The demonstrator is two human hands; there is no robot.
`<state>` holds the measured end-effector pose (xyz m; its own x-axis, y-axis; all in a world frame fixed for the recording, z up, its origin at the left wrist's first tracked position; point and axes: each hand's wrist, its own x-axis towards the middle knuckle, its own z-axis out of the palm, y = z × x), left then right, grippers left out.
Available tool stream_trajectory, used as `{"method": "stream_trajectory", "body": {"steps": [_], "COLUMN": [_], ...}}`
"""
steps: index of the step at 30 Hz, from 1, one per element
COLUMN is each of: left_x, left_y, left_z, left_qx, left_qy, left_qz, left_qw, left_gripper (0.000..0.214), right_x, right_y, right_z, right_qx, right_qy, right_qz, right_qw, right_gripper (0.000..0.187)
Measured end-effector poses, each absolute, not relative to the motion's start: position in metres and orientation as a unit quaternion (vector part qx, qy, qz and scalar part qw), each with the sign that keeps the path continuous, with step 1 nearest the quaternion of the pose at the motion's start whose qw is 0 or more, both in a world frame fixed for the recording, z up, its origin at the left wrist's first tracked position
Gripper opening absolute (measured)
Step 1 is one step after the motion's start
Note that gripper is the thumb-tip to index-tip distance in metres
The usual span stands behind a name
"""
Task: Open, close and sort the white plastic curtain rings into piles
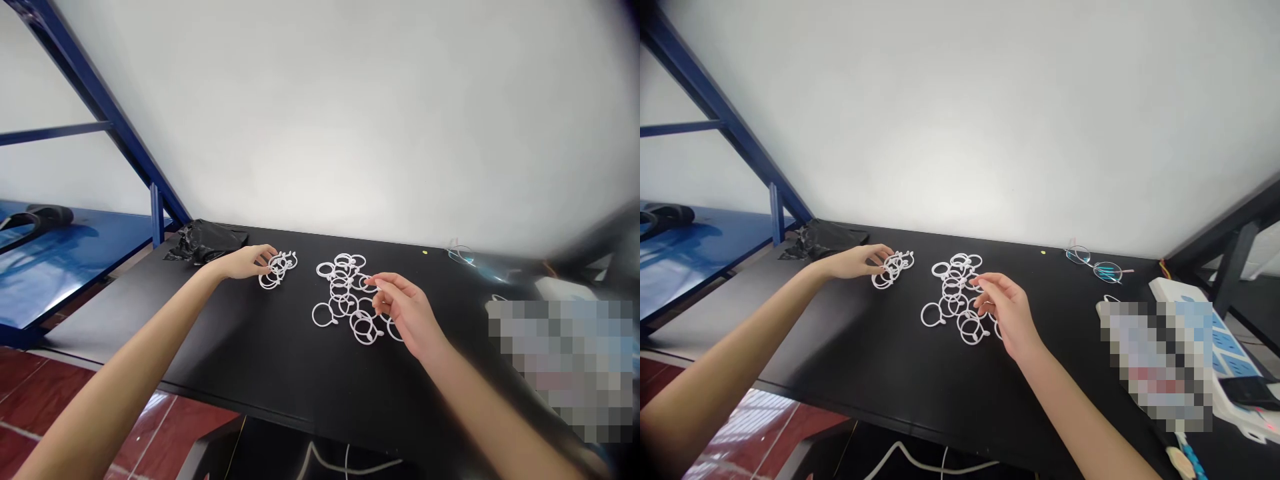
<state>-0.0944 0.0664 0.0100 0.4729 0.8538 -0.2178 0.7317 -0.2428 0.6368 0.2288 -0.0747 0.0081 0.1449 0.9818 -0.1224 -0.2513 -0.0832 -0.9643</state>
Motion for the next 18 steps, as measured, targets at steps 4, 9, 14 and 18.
{"method": "stream_trajectory", "body": {"steps": [4, 9, 14, 18], "left_x": [-0.102, -0.094, -0.045, 0.005], "left_y": [0.064, 0.05, 0.036, 0.036], "left_z": [0.01, 0.02, 0.023, -0.001], "left_qx": [0.8, 0.826, 0.88, 0.888], "left_qy": [0.505, 0.497, 0.411, 0.385], "left_qz": [0.077, 0.101, 0.151, 0.15], "left_qw": [0.315, 0.248, 0.184, 0.201], "left_gripper": [0.062, 0.05, 0.037, 0.042], "right_x": [0.235, 0.246, 0.25, 0.246], "right_y": [-0.071, -0.059, -0.038, -0.008], "right_z": [0.011, 0.016, 0.012, 0.0], "right_qx": [-0.495, -0.518, -0.579, -0.534], "right_qy": [-0.363, -0.415, -0.684, -0.793], "right_qz": [0.535, 0.457, 0.261, 0.174], "right_qw": [0.581, 0.592, 0.358, 0.235], "right_gripper": [0.021, 0.022, 0.019, 0.032]}}
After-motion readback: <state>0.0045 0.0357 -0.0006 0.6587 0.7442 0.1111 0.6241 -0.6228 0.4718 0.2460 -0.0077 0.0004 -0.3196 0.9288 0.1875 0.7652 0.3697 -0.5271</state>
